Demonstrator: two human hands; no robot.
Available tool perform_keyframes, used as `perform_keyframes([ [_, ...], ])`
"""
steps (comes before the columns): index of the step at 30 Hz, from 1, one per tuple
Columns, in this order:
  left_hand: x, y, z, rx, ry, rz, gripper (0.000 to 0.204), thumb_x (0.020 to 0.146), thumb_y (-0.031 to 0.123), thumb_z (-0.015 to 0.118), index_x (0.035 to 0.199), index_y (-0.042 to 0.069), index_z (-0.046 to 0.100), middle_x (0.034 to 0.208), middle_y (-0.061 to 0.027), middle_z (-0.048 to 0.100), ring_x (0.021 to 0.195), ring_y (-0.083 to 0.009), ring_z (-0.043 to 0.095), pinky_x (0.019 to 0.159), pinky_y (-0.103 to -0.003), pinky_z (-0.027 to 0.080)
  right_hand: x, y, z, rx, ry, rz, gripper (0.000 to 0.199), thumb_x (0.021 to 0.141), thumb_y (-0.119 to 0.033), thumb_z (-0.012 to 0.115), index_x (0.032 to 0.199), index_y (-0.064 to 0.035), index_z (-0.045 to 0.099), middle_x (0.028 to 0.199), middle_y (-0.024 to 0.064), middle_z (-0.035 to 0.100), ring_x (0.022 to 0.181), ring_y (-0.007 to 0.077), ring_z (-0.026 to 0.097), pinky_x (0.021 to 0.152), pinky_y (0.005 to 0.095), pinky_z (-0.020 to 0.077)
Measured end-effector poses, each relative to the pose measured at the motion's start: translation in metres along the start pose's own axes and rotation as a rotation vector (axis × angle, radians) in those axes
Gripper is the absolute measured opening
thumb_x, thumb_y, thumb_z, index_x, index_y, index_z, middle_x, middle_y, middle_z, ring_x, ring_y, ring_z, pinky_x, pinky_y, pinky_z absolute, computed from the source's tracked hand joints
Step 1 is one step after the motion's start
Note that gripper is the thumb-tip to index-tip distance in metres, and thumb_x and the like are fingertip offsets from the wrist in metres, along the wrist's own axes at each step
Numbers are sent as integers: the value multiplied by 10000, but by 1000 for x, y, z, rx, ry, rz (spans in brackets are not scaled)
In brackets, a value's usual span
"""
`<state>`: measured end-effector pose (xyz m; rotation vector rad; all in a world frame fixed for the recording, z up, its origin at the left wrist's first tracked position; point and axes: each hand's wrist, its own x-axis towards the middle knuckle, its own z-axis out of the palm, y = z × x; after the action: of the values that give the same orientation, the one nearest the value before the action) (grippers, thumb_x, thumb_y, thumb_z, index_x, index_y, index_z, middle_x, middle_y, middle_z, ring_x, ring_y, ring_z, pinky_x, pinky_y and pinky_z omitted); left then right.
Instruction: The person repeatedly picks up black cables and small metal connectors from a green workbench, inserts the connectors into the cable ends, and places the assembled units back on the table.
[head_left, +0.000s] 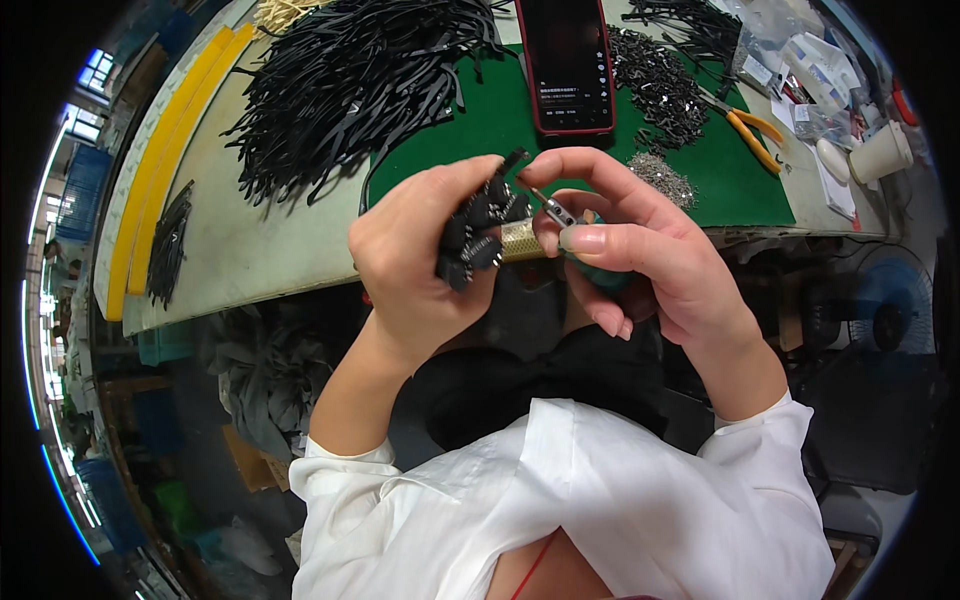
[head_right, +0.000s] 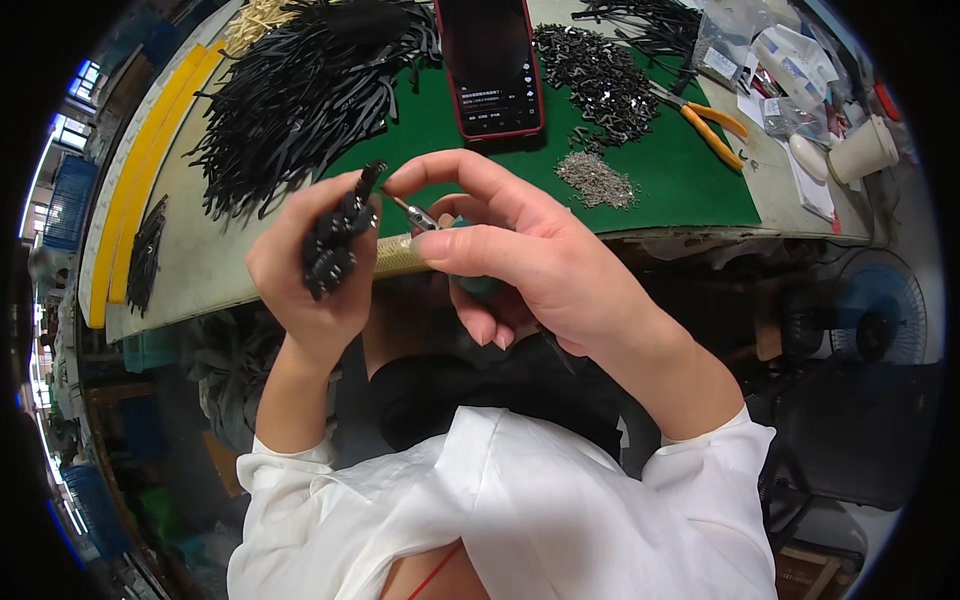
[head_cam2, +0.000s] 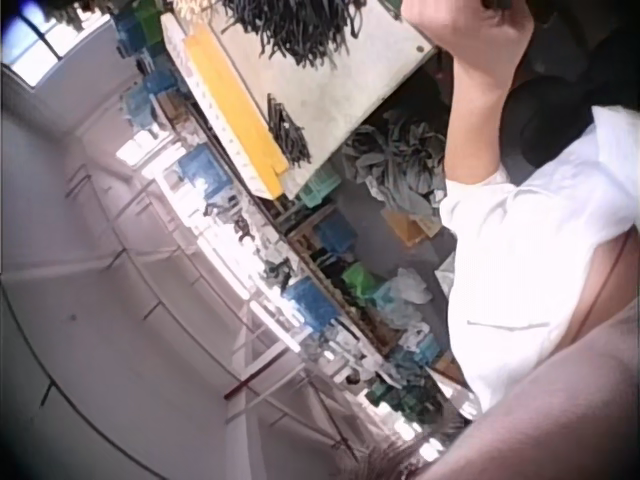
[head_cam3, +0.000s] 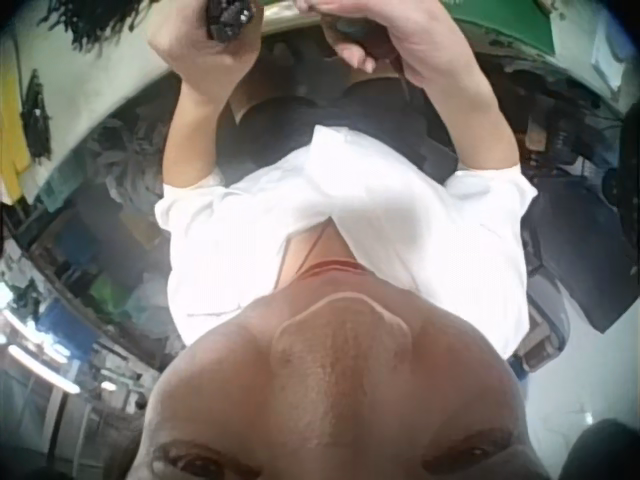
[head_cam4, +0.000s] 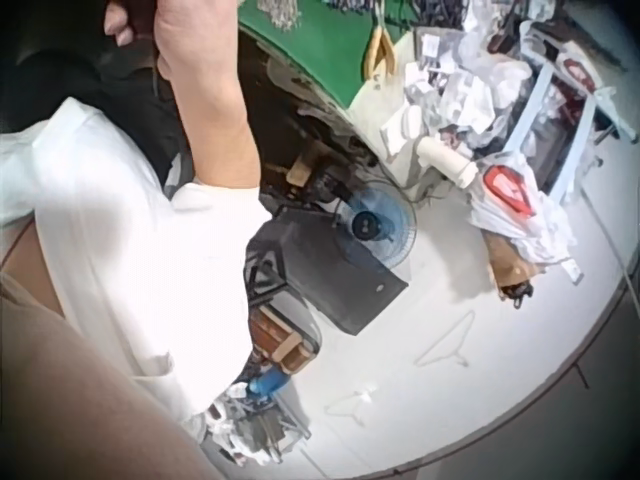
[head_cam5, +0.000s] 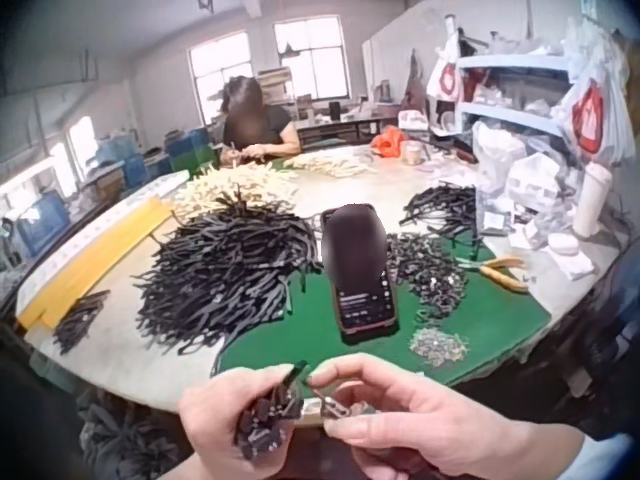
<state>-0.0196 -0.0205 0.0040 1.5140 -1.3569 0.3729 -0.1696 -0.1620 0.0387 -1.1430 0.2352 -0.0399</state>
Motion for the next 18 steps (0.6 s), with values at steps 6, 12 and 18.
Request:
perform_keyframes([
  [6,-1,-2,-2,87,-11,96,345,724,-98,658,1063,-41,684,840,-120,708,689,-189,682,641,-265,524,0,2,-3,91,-69,17,404,936,-170,620,1323,-119,516,1038,64,532,524,77,562,402,187,399],
  [12,-2,0,-2,111,-5,121,335,717,-103,651,1046,-45,682,821,-124,701,668,-185,673,625,-260,518,-2,3,-1,116,-84,18,411,944,-172,604,1337,-113,500,1019,70,529,521,81,558,399,192,397],
  [18,-1,2,0,127,-4,152,328,712,-94,657,1035,-43,679,771,-114,678,635,-198,659,592,-269,512,-2,6,-3,150,-105,18,404,955,-187,581,1343,-121,489,1004,61,548,519,80,554,401,194,390],
])
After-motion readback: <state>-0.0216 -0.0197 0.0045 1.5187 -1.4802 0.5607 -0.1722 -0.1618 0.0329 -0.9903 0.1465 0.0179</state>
